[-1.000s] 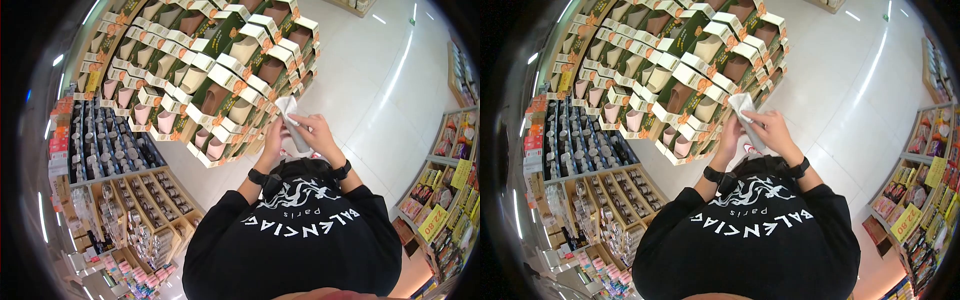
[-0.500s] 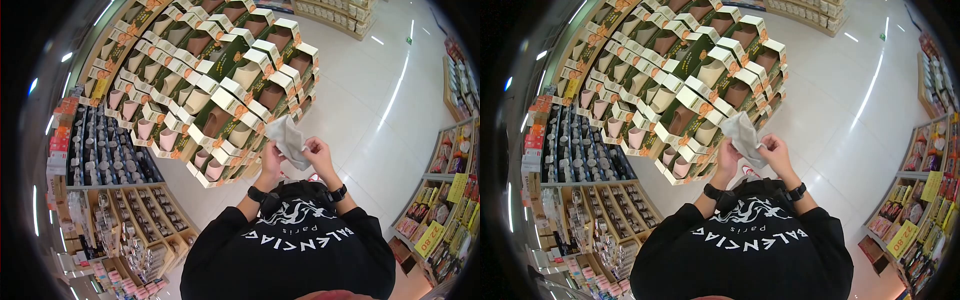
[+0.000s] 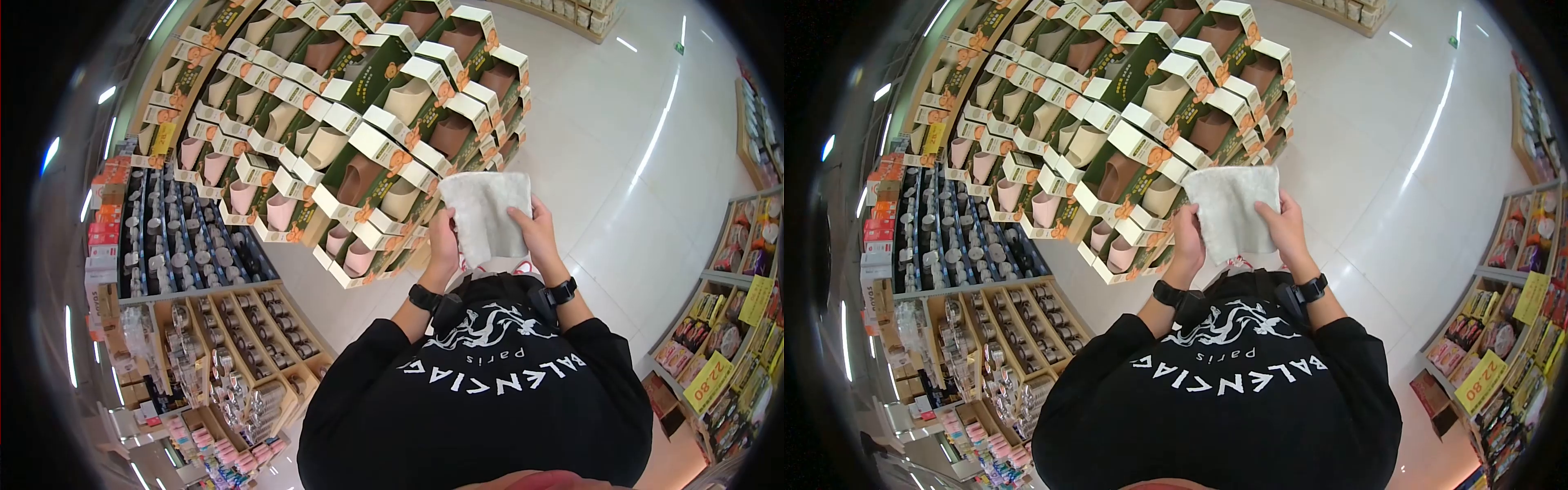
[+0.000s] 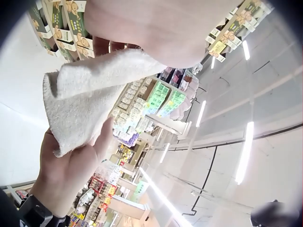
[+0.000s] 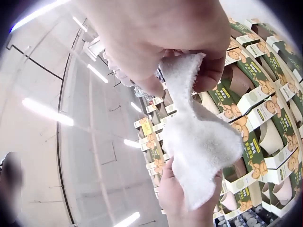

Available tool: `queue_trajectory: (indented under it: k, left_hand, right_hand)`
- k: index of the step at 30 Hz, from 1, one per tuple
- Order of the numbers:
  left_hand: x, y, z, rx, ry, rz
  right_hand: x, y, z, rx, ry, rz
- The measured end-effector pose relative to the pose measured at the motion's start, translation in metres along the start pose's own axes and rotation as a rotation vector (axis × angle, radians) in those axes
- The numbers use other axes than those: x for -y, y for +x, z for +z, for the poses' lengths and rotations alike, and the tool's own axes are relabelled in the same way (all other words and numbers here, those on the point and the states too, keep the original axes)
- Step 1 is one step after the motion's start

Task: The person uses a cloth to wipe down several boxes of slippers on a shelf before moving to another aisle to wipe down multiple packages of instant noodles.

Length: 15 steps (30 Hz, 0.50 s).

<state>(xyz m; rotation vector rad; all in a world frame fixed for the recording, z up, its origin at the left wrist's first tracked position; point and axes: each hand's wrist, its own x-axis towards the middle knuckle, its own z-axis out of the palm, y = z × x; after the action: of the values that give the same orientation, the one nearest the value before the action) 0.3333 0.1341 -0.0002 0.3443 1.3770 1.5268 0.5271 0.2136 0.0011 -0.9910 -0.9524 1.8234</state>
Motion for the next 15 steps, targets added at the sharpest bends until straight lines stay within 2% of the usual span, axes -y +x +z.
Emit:
queue_trajectory:
  k: [3, 9, 12, 15]
  left_hand:
    - [-0.007, -0.014, 0.019, -0.006, 0.109, 0.065]
    - [0.008, -0.014, 0.032, 0.038, 0.274, 0.151]
    - [0.006, -0.019, 0.041, 0.084, 0.310, 0.157]
    - [-0.009, -0.033, 0.058, 0.135, 0.278, 0.165]
  right_hand:
    - [-0.010, 0.003, 0.003, -0.078, -0.195, -0.292]
    - [0.030, -0.021, 0.028, 0.049, -0.590, -0.392]
    - [0.036, -0.027, 0.030, 0.132, -0.794, -0.502]
    - [0.032, -0.027, 0.029, 0.191, -0.798, -0.713]
